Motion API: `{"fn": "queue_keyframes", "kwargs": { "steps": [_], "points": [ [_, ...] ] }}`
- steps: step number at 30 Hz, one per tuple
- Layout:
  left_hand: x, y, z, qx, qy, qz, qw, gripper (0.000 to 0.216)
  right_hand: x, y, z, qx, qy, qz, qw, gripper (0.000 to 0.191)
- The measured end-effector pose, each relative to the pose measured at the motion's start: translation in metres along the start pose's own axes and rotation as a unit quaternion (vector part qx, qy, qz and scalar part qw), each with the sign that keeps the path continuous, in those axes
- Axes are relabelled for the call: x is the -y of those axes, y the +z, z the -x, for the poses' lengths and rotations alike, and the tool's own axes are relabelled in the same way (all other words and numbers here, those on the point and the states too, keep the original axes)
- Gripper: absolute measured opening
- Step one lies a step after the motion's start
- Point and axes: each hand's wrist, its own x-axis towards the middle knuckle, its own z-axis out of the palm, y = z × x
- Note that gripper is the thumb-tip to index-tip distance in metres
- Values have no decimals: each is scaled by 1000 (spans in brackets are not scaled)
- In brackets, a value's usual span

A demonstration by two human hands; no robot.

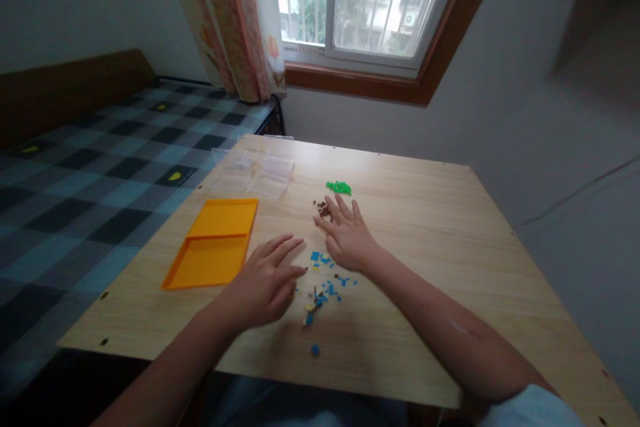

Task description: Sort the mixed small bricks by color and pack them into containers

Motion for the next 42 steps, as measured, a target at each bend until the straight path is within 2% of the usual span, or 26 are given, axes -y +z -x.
{"fn": "queue_keyframes", "kwargs": {
  "steps": [2, 5, 7, 10, 13, 17, 21, 24, 28, 33, 38, 42],
  "points": [
    [-1, -2, -3, -1, -19, -15, 1000, 28, -3, -9, 10, -37, -5, -7, 999, 60],
    [2, -3, -9, 3, -41, -37, 998, 29, 3, -26, 38, -66, -62, -31, 995, 60],
    [7, -3, -16, 13, -59, -55, 997, 30, 11, -34, 57, -49, -105, -49, 992, 57],
    [18, 4, -33, 23, -86, -78, 993, 32, 25, -37, 74, 10, -140, -70, 988, 57],
    [28, 13, -53, 21, -105, -89, 990, 35, 33, -32, 77, 58, -145, -80, 984, 59],
    [24, 12, -64, -7, -123, -95, 988, 40, 34, -23, 69, 69, -144, -84, 984, 56],
    [2, -10, -39, -53, -90, -68, 992, 29, 32, -20, 58, 72, -135, -81, 985, 54],
    [-14, -22, -7, -94, -110, -45, 989, 27, 30, -19, 43, 70, -135, -74, 986, 53],
    [-23, -12, 24, -68, -40, -9, 997, 28, 23, -13, 11, 59, -132, -55, 988, 48],
    [-20, 9, 30, -32, -3, 2, 999, 23, 6, -12, -14, -20, -66, -26, 997, 42],
    [-18, 17, 22, -3, 15, -1, 1000, 28, -4, -28, 19, -94, -74, -24, 993, 44],
    [-19, 19, 17, 9, 4, -10, 1000, 25, -2, -33, 59, -81, -86, -46, 992, 44]
  ]
}}
